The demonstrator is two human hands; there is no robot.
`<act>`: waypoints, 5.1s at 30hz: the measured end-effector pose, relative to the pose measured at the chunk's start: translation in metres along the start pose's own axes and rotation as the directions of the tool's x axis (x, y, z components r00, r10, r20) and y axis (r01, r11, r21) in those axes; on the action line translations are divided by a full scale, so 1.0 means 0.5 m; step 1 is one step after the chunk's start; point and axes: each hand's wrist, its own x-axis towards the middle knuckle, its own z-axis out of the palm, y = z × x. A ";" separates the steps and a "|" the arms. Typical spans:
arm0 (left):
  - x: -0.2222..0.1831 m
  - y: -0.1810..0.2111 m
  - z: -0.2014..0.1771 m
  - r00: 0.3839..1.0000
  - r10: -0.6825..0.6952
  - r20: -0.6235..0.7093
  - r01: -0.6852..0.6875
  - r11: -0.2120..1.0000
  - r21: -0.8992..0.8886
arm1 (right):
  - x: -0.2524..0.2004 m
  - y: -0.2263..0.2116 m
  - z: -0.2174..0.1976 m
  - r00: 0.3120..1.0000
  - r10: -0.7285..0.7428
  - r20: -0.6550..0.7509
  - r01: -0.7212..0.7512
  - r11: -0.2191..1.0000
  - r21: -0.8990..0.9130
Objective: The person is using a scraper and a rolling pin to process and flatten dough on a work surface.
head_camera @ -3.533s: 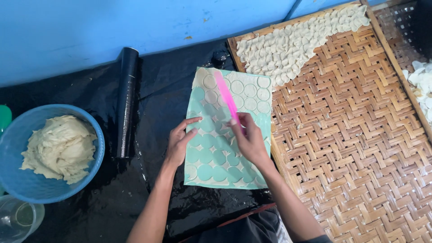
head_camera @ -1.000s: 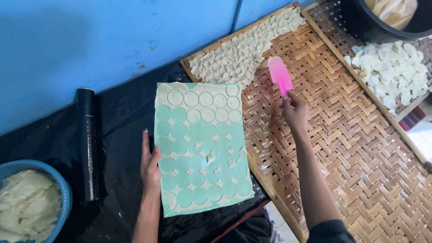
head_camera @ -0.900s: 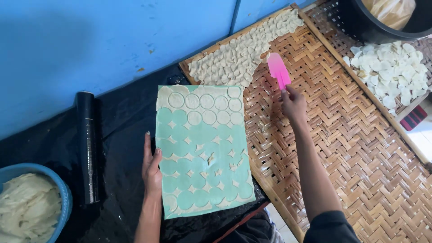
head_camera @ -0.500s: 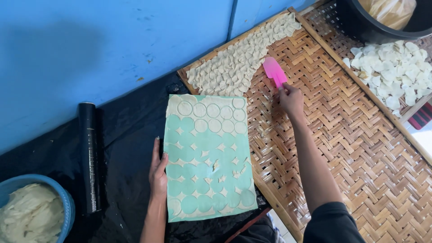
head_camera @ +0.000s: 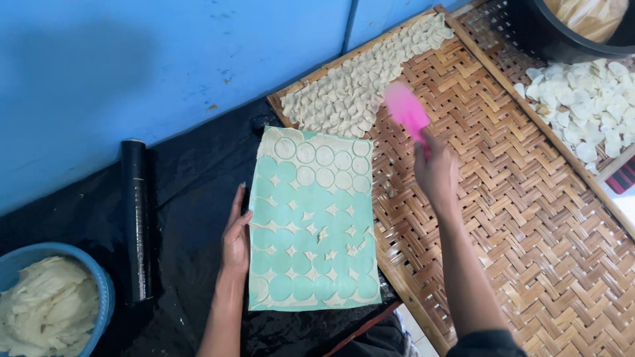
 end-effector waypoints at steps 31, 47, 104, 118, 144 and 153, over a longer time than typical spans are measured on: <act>-0.008 -0.012 -0.008 1.000 -0.002 0.003 0.002 1.000 0.011 | -0.256 -0.208 -0.028 0.931 0.019 0.364 -0.105 0.971 0.217; -0.011 -0.008 0.002 1.000 0.015 0.011 -0.015 1.000 -0.001 | -0.253 -0.109 -0.006 0.826 0.033 0.563 -0.323 0.846 0.424; -0.009 -0.018 -0.013 0.999 0.027 0.038 -0.025 0.999 -0.032 | -0.174 -0.206 -0.031 0.978 -0.101 0.181 0.034 0.940 0.339; -0.012 -0.014 -0.012 1.000 0.008 0.028 -0.009 1.000 0.006 | -0.205 -0.229 -0.022 0.976 -0.014 0.216 -0.024 0.985 0.169; -0.012 -0.015 -0.012 0.999 0.010 0.031 -0.009 1.000 -0.025 | -0.203 -0.150 0.020 0.869 0.089 0.486 -0.330 0.837 0.436; -0.011 -0.014 -0.009 0.999 0.016 0.033 -0.016 1.000 -0.021 | -0.202 -0.098 0.025 0.806 0.112 0.581 -0.523 0.594 0.612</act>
